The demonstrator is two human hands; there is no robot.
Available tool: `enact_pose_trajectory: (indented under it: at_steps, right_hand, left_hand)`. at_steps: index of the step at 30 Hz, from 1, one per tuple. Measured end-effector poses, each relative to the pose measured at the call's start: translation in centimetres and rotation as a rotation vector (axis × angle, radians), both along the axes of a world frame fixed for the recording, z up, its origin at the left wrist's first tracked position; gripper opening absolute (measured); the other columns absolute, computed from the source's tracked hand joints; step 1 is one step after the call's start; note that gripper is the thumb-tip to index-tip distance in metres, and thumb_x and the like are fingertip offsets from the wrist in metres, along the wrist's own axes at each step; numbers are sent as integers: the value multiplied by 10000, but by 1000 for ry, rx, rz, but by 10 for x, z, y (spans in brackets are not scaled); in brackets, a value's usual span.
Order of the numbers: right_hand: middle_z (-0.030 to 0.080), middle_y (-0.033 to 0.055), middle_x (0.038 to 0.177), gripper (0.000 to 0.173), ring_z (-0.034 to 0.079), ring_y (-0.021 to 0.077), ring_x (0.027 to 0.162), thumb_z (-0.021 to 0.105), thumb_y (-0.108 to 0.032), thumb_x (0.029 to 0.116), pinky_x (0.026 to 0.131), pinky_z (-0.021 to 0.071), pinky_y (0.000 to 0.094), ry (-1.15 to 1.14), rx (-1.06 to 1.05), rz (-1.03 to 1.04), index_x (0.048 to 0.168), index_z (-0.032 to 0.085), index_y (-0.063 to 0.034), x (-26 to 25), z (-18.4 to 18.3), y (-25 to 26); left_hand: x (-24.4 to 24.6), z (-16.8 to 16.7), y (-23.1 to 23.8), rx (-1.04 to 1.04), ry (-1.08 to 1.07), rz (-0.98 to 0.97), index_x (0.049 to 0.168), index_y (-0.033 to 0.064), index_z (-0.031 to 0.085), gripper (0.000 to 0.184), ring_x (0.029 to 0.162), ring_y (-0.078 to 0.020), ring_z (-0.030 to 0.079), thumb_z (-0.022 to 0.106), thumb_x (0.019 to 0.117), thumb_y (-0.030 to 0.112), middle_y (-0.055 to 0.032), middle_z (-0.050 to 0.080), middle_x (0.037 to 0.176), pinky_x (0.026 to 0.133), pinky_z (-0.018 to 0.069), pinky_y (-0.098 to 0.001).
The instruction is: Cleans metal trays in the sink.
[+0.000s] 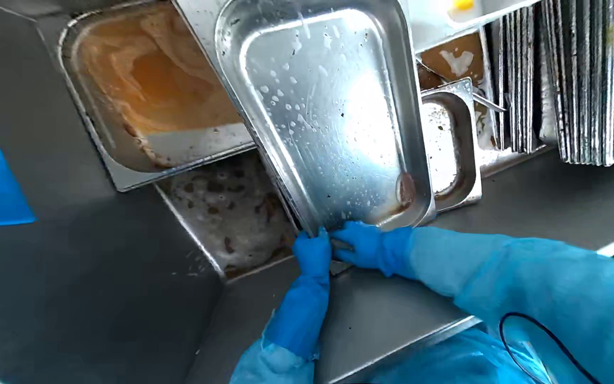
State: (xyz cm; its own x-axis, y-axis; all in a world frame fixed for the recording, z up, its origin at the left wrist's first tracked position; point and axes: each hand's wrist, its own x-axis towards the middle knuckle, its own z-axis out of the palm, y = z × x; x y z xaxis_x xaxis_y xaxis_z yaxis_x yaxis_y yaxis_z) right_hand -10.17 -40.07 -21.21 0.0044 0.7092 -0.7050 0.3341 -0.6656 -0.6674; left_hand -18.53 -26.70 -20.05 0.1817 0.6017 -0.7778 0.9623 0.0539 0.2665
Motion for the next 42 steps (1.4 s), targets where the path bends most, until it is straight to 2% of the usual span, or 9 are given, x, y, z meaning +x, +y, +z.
enact_pose_trajectory:
  at_steps: [3,10,14,17,22,31,37,40,42]
  right_hand:
    - [638,152,1255,466,620,362,1166,561,-519,1007,951,529,602,-43,-6,156,1328,664,-197,12,-8,6]
    - [659,193,1209,386,632,424,1130,653,-389,938,910,525,647,-269,-350,335,1206,693,-112,90,10,-58]
    - [663,247,1145,304,644,469,1074,625,-265,1001,877,527,667,-180,112,458,1173,668,-17,51,2,-15]
    - [681,194,1047,197,680,414,966,640,-137,978,796,570,600,-408,548,552,1162,682,-79,53,-16,45]
    - [665,200,1172,360,643,430,1069,711,-254,949,869,530,636,-392,630,746,1281,663,-121,116,-23,117]
    - [652,214,1199,415,637,428,1101,701,-427,934,862,545,600,-867,377,95,1270,678,-185,258,-1,250]
    - [611,196,1383,593,607,397,1226,700,-476,926,980,526,575,-817,364,-408,1474,569,-292,210,-34,216]
    - [610,183,1395,598,613,398,1211,706,-487,912,955,530,581,-769,385,-332,1472,565,-332,169,-42,191]
    - [610,172,1388,570,609,382,1217,679,-501,926,960,533,568,-695,351,-301,1463,566,-347,156,-39,180]
  left_hand:
    - [-4,-2,10,72,33,-97,966,-30,716,464,792,-327,698,586,1047,409,-190,693,809,764,564,-549]
    - [-1,-6,11,18,52,-53,979,-19,732,428,790,-277,701,607,1040,386,-159,702,808,782,570,-491]
    - [-7,-4,3,87,-43,-27,1032,-22,743,475,766,-305,719,572,1054,421,-174,711,784,760,586,-527]
    - [-9,-14,-1,155,-102,-55,1121,-44,727,421,771,-345,730,564,1066,340,-204,722,800,773,586,-553]
    - [-16,-29,11,175,-21,-60,1086,-40,735,369,847,-376,731,627,1033,309,-227,730,850,822,573,-580]
    - [-19,-25,5,201,-71,-54,1024,-50,744,325,855,-380,744,705,976,268,-234,740,850,832,576,-590]
    - [-20,-15,3,130,26,-87,1133,-28,728,372,913,-375,751,693,976,307,-219,758,910,871,576,-583]
    - [-22,-6,16,119,69,-130,1293,-1,635,523,920,-351,748,726,931,366,-188,759,963,851,587,-580]
    - [-7,6,31,247,-41,-95,1217,-3,632,488,855,-304,716,771,904,344,-159,723,945,796,595,-536]
